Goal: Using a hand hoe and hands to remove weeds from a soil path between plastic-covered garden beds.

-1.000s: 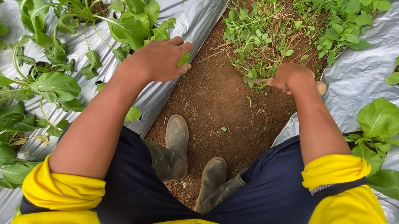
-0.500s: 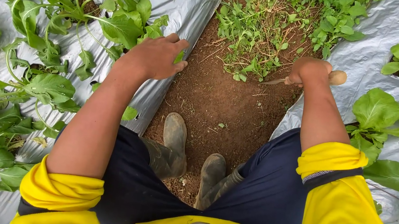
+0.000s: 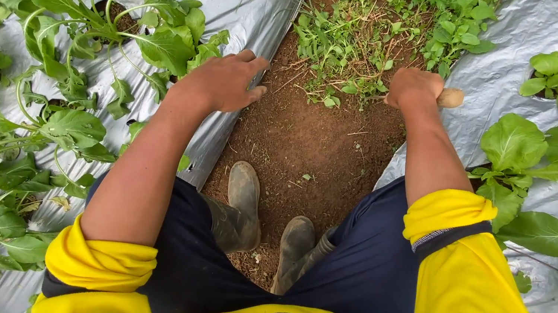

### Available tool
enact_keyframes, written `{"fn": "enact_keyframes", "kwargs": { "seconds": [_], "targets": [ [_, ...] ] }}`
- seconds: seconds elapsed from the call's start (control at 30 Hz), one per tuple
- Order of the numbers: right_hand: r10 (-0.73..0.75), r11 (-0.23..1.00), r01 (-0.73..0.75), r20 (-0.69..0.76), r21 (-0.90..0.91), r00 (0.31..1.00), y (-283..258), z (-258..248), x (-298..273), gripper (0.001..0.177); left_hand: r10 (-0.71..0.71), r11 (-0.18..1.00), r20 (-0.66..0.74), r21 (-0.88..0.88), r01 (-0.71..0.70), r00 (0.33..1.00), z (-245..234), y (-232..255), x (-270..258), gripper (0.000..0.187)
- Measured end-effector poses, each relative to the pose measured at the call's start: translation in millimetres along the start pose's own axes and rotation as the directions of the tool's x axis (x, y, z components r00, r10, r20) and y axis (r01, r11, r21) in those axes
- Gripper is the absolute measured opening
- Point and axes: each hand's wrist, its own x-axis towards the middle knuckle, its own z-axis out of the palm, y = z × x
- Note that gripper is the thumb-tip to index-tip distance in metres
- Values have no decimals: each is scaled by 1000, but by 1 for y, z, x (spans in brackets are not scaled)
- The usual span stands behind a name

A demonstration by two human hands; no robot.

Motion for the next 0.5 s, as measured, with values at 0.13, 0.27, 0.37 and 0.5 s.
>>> {"fn": "enact_keyframes", "kwargs": {
  "seconds": [0.13,0.27,0.37,0.5],
  "targets": [
    [-24,999,24,-7,24,1000,-4,-4,-17,22,-3,999,-5,34,3,1000,-4,21,-1,49],
    [-98,976,93,13,196,995,-16,-16,-46,28,35,999,7,33,-35,999,-12,41,1,50],
    [-144,840,125,-6,528,990,-29,9,-27,36,55,998,49,24,-56,997,-29,45,19,46],
    [-90,231,-26,48,973,995,-65,29,-74,57,80,953,15,293,-81,997,-48,37,88,47]
  ]
}}
